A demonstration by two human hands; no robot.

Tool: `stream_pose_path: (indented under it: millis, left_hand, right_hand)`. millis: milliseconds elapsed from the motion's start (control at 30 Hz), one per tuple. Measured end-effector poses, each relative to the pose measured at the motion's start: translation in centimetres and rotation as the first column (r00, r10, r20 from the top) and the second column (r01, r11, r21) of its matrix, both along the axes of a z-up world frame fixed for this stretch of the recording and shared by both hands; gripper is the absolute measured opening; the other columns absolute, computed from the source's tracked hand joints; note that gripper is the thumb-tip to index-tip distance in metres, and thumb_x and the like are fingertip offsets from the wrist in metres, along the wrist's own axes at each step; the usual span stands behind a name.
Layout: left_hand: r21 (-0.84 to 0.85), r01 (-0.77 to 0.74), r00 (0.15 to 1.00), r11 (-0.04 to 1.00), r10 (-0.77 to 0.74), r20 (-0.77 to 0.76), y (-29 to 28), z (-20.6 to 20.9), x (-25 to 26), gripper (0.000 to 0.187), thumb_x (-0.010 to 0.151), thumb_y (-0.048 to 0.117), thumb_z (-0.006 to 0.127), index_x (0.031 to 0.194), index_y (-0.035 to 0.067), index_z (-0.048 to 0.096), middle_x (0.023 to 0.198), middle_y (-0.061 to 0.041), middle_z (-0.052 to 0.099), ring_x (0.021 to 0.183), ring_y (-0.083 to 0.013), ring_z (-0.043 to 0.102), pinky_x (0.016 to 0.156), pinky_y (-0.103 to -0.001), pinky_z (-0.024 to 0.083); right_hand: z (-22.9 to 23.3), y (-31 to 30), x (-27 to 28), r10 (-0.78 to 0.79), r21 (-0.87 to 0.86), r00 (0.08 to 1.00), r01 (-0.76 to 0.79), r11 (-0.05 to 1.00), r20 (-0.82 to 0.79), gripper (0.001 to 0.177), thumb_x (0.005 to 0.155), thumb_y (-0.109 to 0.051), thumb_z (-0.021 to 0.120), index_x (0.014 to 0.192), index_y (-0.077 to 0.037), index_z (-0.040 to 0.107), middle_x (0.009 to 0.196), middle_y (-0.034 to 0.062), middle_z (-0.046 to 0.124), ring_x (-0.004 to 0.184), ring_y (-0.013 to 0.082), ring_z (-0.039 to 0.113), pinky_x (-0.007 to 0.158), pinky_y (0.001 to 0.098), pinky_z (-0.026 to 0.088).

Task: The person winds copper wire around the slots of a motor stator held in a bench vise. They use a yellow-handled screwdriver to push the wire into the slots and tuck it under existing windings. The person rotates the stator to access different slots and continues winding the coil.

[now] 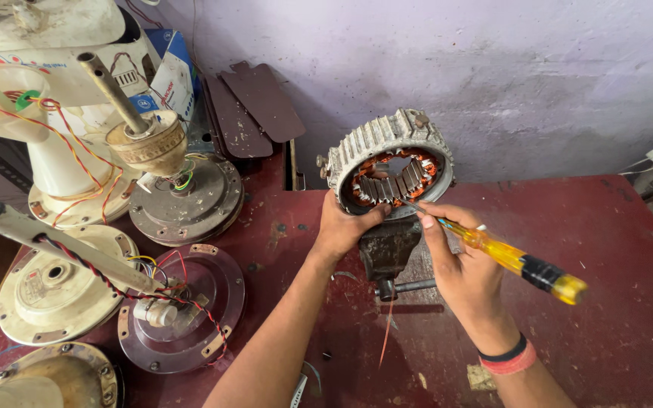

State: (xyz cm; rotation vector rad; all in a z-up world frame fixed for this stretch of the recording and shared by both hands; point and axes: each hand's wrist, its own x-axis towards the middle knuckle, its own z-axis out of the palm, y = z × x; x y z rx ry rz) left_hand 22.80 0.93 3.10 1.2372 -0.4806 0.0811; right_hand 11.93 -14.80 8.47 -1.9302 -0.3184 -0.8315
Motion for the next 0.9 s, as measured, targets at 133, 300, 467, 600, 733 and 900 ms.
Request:
stream_pose_path:
  millis: [133, 300, 467, 600, 733, 900]
  left_hand:
    - [0.011, 0.0, 1.0, 1.0, 0.0, 0.002, 0.0, -0.3, 0.0, 0.048, 0.076, -0.003, 0.082, 0.122, 0.001, 0.069, 0.119, -0.006, 0.074, 0.107, -0.0122, 0.068, 0.1, -0.03, 0.055]
    - [0.002, 0.001, 1.0, 1.0, -0.001, -0.015, -0.1, -0.4, 0.1, 0.048, 0.076, -0.003, 0.082, 0.122, 0.001, 0.069, 0.116, -0.005, 0.074, 0.106, -0.0117, 0.068, 0.099, -0.03, 0.055]
    - [0.021, -0.01, 1.0, 1.0, 0.01, -0.006, -0.1, -0.5, 0.2, 0.047, 0.076, -0.003, 0.083, 0.122, 0.001, 0.069, 0.113, -0.005, 0.075, 0.103, -0.0112, 0.068, 0.096, -0.03, 0.056]
    - [0.009, 0.008, 1.0, 1.0, -0.007, -0.024, -0.1, -0.4, 0.1, 0.047, 0.076, -0.004, 0.082, 0.122, 0.001, 0.07, 0.111, -0.006, 0.076, 0.1, -0.0117, 0.069, 0.094, -0.031, 0.057]
    - [0.036, 0.002, 1.0, 0.999, -0.002, -0.019, 0.1, 0.1, -0.1, 0.047, 0.077, 0.0, 0.084, 0.121, 0.003, 0.07, 0.114, -0.004, 0.076, 0.104, -0.0113, 0.069, 0.096, -0.03, 0.057]
    - [0.071, 0.01, 0.998, 0.997, -0.006, -0.063, 0.2, 0.8, -0.5, 0.049, 0.076, 0.002, 0.085, 0.122, 0.005, 0.069, 0.116, -0.005, 0.075, 0.107, -0.0124, 0.069, 0.099, -0.031, 0.056]
  right_hand:
    - [-0.2, -0.3, 0.1, -0.01, -0.046, 1.0, 0.01, 0.999, -0.001, 0.016, 0.103, -0.003, 0.065, 0.117, 0.003, 0.067, 0.114, 0.0115, 0.075, 0.107, 0.0156, 0.073, 0.095, 0.0279, 0.057]
    - [-0.3, -0.2, 0.3, 0.031, 0.034, 0.999, -0.032, 0.999, 0.034, 0.013, 0.103, -0.002, 0.064, 0.115, 0.004, 0.066, 0.116, 0.0135, 0.074, 0.109, 0.0169, 0.072, 0.097, 0.0293, 0.058]
    - [-0.1, -0.1, 0.4, -0.002, -0.091, 0.997, 0.009, 0.996, 0.081, 0.012, 0.101, 0.001, 0.065, 0.112, 0.004, 0.068, 0.113, 0.016, 0.076, 0.105, 0.0204, 0.075, 0.094, 0.0305, 0.059]
    - [0.0, -0.1, 0.6, -0.006, -0.081, 0.998, 0.011, 0.997, 0.068, 0.01, 0.099, 0.002, 0.066, 0.109, 0.004, 0.067, 0.111, 0.016, 0.076, 0.104, 0.0197, 0.075, 0.092, 0.0302, 0.059]
    - [-0.6, 0.1, 0.7, -0.024, -0.086, 0.998, 0.028, 0.996, 0.056, 0.007, 0.096, 0.003, 0.068, 0.102, 0.003, 0.067, 0.105, 0.0154, 0.077, 0.099, 0.0188, 0.077, 0.086, 0.029, 0.06]
    - [-1.4, 0.4, 1.0, -0.041, -0.14, 0.983, 0.066, 0.988, 0.178, 0.009, 0.089, 0.008, 0.071, 0.094, 0.003, 0.066, 0.102, 0.0178, 0.076, 0.097, 0.0235, 0.077, 0.085, 0.0311, 0.061]
